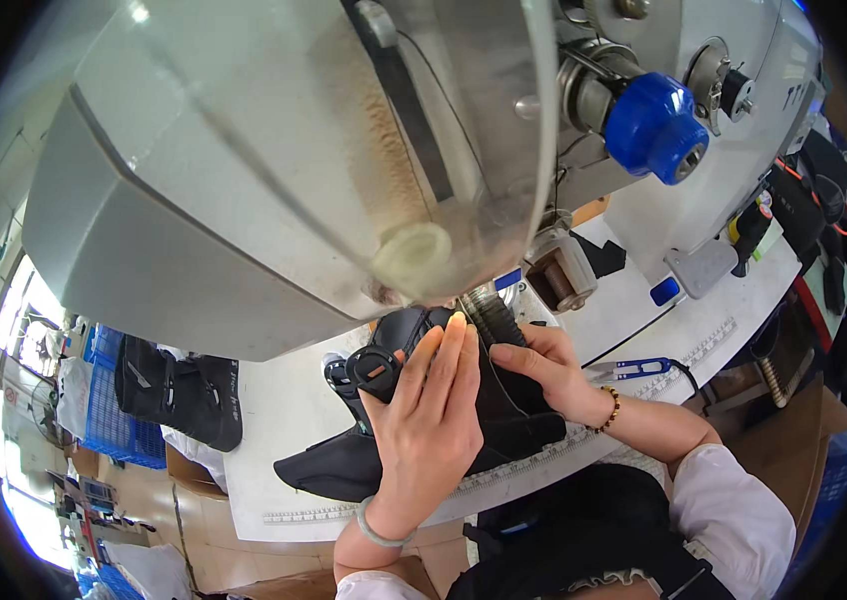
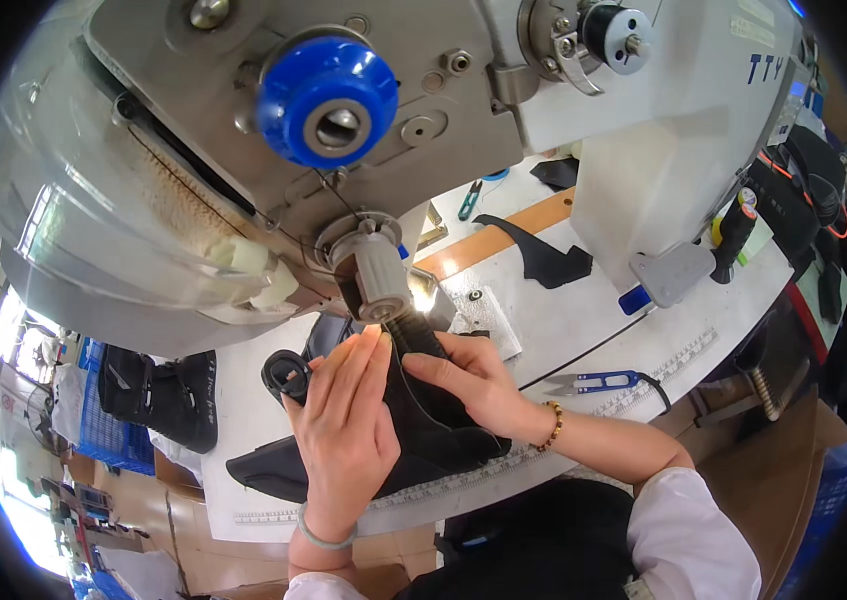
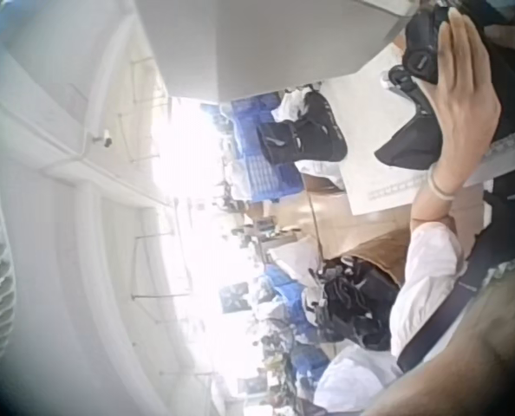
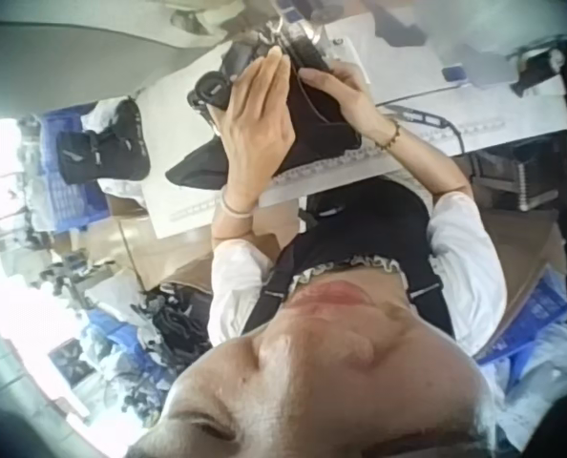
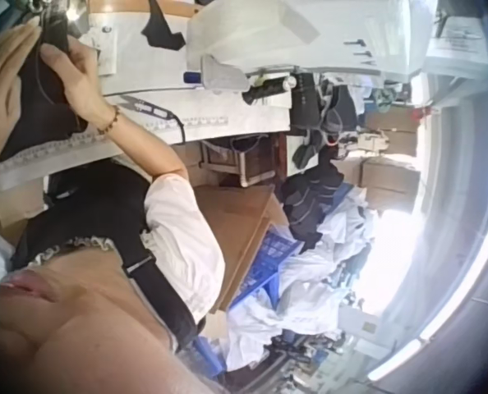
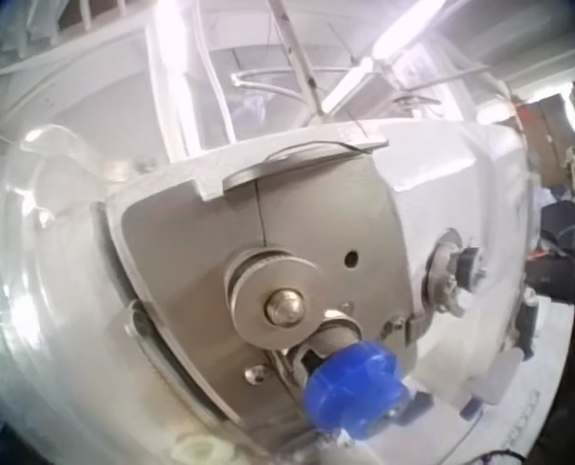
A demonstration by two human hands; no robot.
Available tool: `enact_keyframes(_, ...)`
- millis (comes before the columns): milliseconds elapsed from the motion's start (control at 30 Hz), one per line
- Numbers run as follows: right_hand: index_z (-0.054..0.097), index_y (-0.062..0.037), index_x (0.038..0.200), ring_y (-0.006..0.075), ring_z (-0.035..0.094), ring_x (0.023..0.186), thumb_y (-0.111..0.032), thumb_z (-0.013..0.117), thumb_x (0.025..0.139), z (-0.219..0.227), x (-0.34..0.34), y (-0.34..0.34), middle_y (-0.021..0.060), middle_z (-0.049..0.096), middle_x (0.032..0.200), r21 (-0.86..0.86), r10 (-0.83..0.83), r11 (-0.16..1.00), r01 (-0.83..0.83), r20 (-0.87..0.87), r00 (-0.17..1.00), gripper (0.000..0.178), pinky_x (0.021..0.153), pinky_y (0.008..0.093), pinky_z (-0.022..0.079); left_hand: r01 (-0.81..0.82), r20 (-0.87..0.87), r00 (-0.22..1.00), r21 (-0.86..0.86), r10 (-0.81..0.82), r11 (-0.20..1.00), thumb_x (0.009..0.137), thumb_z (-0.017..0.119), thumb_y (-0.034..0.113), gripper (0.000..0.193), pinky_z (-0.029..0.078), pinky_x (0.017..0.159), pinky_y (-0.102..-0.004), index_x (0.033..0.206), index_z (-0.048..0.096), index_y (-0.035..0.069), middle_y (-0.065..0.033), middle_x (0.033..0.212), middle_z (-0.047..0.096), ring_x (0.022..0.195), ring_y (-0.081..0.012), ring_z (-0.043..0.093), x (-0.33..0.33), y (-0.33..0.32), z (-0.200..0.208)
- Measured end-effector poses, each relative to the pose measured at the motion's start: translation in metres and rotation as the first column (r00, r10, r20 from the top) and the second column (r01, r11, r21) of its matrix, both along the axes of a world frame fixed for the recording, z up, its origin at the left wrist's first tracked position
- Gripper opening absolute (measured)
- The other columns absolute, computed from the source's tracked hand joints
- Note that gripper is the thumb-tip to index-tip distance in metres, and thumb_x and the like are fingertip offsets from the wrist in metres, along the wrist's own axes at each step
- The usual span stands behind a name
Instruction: The person marks a boot upper with a pen, stitches along its edge using a sewing machine, and trims threads with thread snips.
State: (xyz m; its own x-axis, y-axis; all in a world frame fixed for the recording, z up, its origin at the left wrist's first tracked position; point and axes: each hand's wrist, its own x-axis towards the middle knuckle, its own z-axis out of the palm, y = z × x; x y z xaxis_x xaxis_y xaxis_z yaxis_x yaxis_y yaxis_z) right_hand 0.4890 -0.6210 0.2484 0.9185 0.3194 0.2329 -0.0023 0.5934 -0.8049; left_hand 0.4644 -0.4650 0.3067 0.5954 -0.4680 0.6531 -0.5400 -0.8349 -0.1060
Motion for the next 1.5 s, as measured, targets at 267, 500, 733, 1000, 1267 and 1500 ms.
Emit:
enact_keyframes(267,0.061,0.003,0.103,0.0017,0.054,0.08,-0.011,0.056,0.094,-0.001,0.001,-0.001,-0.0006,0.062,0.091,0.02,0.001,1.0,-0.001,-0.027,1.0,0.018,0.067,0.0187,0.045,0.073,-0.061,0.995,-0.072,-0.077,0.995,0.069,0.051,-0.005,0.046,0.038,0.095,-0.0406,0.114,0.061,0.0,-0.0084,0.116,0.061,0.107,-0.0244,0.057,0.002,-0.001,0.002)
enact_keyframes(500,0.06,0.0031,0.103,0.0013,0.053,0.082,-0.011,0.056,0.094,0.001,-0.001,0.002,-0.0007,0.062,0.092,0.026,0.003,1.0,-0.002,-0.024,1.0,0.017,0.068,0.0182,0.045,0.041,-0.06,0.997,-0.064,-0.045,0.997,0.077,0.06,0.004,0.035,0.037,0.093,-0.0405,0.112,0.064,0.004,-0.0024,0.115,0.062,0.105,-0.016,0.057,0.002,0.002,0.002)
enact_keyframes(733,0.056,0.0031,0.11,0.0042,0.055,0.089,-0.001,0.054,0.089,0.005,-0.003,0.001,0.0012,0.061,0.099,0.007,-0.061,0.998,0.061,0.031,0.998,0.022,0.078,0.0209,0.045,0.042,-0.095,0.994,-0.099,-0.051,0.994,0.073,0.055,0.0,0.043,0.038,0.093,-0.0414,0.115,0.062,0.004,-0.0055,0.115,0.057,0.102,-0.0207,0.057,0.002,0.004,-0.002)
enact_keyframes(1000,0.055,0.0042,0.111,0.005,0.055,0.091,0.002,0.054,0.087,-0.001,-0.002,-0.006,0.0018,0.061,0.1,-0.029,-0.01,1.0,0.011,0.009,1.0,0.024,0.081,0.0211,0.045,0.0,-0.052,0.999,-0.083,-0.005,0.997,0.072,0.057,0.004,0.046,0.025,0.101,-0.0574,0.118,0.062,0.007,-0.0023,0.117,0.056,0.106,-0.0159,0.057,-0.001,0.006,-0.014)
enact_keyframes(1267,0.056,0.0043,0.107,0.0036,0.053,0.09,0.002,0.056,0.086,-0.006,-0.003,-0.002,0.0003,0.06,0.097,-0.018,-0.05,0.999,0.051,0.079,0.996,0.021,0.078,0.0206,0.045,0.061,0.034,0.998,-0.219,-0.055,0.974,0.069,0.06,-0.002,0.046,0.024,0.106,-0.0551,0.113,0.066,0.01,-0.0011,0.117,0.062,0.116,-0.0182,0.054,-0.008,0.007,-0.032)
enact_keyframes(1500,0.056,0.0031,0.105,0.0034,0.052,0.088,0.002,0.056,0.086,-0.002,-0.003,-0.006,-0.001,0.059,0.096,-0.085,-0.038,0.995,0.046,0.092,0.995,0.019,0.076,0.0199,0.044,0.177,-0.04,0.981,-0.223,-0.191,0.959,0.071,0.059,-0.005,0.045,0.042,0.093,-0.0392,0.114,0.063,0.006,-0.0066,0.122,0.06,0.117,-0.0247,0.053,-0.004,0.011,-0.018)
